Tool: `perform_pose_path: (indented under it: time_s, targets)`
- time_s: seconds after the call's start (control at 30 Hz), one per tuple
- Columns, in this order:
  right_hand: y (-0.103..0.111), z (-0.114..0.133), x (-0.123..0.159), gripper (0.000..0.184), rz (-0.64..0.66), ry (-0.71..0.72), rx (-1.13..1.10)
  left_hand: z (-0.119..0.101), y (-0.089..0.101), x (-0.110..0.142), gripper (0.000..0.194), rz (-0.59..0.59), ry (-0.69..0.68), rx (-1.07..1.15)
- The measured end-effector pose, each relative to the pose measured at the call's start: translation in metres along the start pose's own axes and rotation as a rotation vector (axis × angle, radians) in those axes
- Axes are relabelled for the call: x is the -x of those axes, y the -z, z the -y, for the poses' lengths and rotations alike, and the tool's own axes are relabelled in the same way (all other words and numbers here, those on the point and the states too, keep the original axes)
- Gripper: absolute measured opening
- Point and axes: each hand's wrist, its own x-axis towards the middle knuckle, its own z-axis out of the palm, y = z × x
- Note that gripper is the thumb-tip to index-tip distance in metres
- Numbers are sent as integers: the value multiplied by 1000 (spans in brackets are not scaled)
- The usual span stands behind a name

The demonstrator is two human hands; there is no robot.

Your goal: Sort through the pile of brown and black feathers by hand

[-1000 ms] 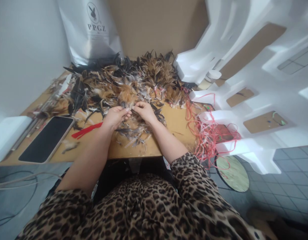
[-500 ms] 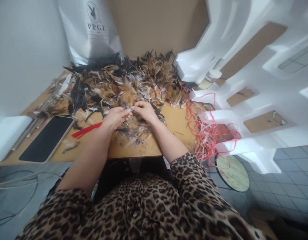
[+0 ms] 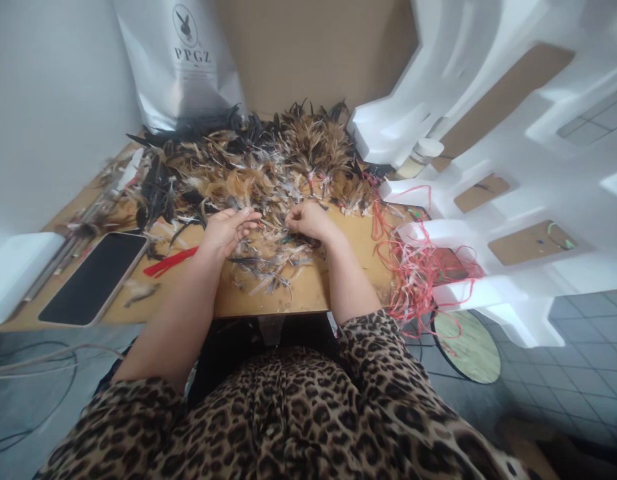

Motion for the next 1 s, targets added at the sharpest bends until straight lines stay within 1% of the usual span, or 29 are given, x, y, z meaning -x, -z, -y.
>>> perform_pose_path:
  time_s: [0.1,0.27,0.33,0.37,0.43,0.57,0.63,0.77,0.9,0.93,1.0]
  targets:
    - [-5,10,1,16,45,-2,141,1,1,-1,16,-7,-7,1]
    - [-15,22,-1,20,100,-62,374,1,0,0,15,-4,-2,8]
    - [-15,22,-1,21,88,-92,394,0,0,0,15,-3,-5,8]
    - [-15,20,-1,21,70,-102,370,0,0,1,15,-1,-6,10]
    - [-13,16,-2,20,30,-93,261,0,0,1,16,1,-6,14]
    - [-11,6,-4,15,-35,-27,-16,1,1,0,17,9,-9,17]
    - [-11,3,-5,14,-60,-23,-164,1,1,-1,17,9,-10,17]
    - [-12,5,-7,16,-97,-76,-595,0,-1,0,16,4,18,39]
    - [-17,14,-11,24,-110,-160,-1075,-1,-3,2,12,36,96,83]
    - [-20,17,-12,26,-102,-180,-1162,0,-4,2,12,49,116,91]
    - [-29,21,-14,29,-92,-207,-1255,1,-4,2,12,70,152,99]
